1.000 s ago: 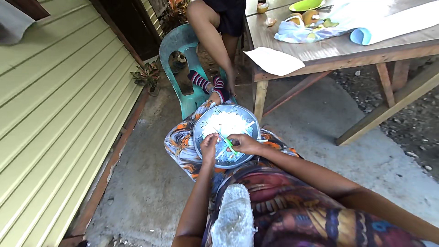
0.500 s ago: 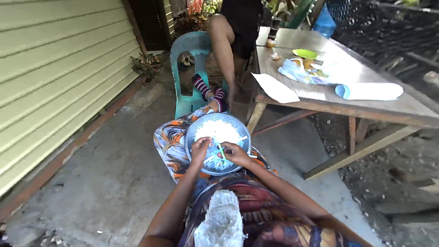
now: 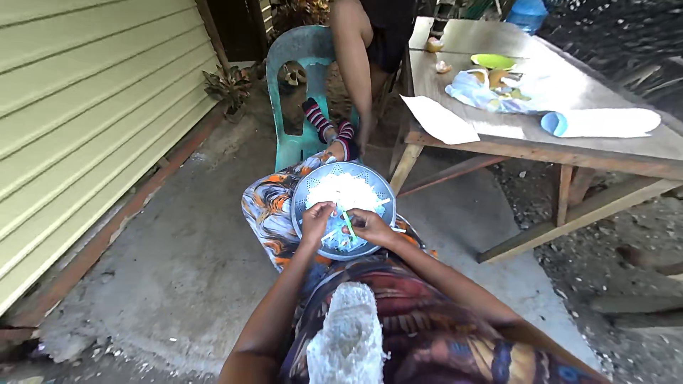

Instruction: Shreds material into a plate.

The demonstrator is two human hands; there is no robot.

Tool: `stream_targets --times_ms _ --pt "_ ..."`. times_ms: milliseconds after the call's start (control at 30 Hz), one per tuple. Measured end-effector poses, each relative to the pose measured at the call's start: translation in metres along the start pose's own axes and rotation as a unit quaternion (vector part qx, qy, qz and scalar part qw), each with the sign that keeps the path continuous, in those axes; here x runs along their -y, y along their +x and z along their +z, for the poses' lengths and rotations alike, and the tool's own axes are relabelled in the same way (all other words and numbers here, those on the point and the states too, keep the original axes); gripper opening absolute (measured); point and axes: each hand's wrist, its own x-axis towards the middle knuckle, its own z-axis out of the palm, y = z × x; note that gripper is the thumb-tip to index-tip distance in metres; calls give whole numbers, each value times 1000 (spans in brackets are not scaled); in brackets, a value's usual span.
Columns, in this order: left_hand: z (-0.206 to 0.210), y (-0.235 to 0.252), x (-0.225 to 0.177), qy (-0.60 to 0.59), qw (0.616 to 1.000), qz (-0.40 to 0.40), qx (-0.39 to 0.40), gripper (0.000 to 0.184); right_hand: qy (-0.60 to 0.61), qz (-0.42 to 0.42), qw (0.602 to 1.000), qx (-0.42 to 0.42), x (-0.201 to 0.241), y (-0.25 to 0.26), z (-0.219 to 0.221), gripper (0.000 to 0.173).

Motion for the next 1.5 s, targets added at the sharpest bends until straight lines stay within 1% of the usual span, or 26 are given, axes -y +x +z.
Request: stream_targets --times_ms 100,267,567,733,833,1100,1300,1500 --pt "1 0 0 -4 1000 1 -1 10 -2 4 1000 2 1 0 -1 50" --pt "2 0 1 5 1000 5 6 11 -5 15 1000 0 1 -1 -2 47" --pt "0 1 0 -19 1000 -5 -15 11 -1 8 1000 -8 0 1 -1 41" --pt "0 1 0 -29 999 -2 -39 12 -3 13 1000 18 4 0 -2 48" --pt "0 2 0 -24 999 -2 -38 12 -4 8 1000 26 5 -1 -2 50" --pt "-2 1 2 -7 1000 9 0 12 5 8 1000 11 1 0 0 49" --pt "-3 3 4 -11 1000 23 -17 13 -7 11 1000 19 4 0 0 51" --pt "-3 2 3 2 1000 22 -4 12 -5 16 1000 22 9 -1 -1 51"
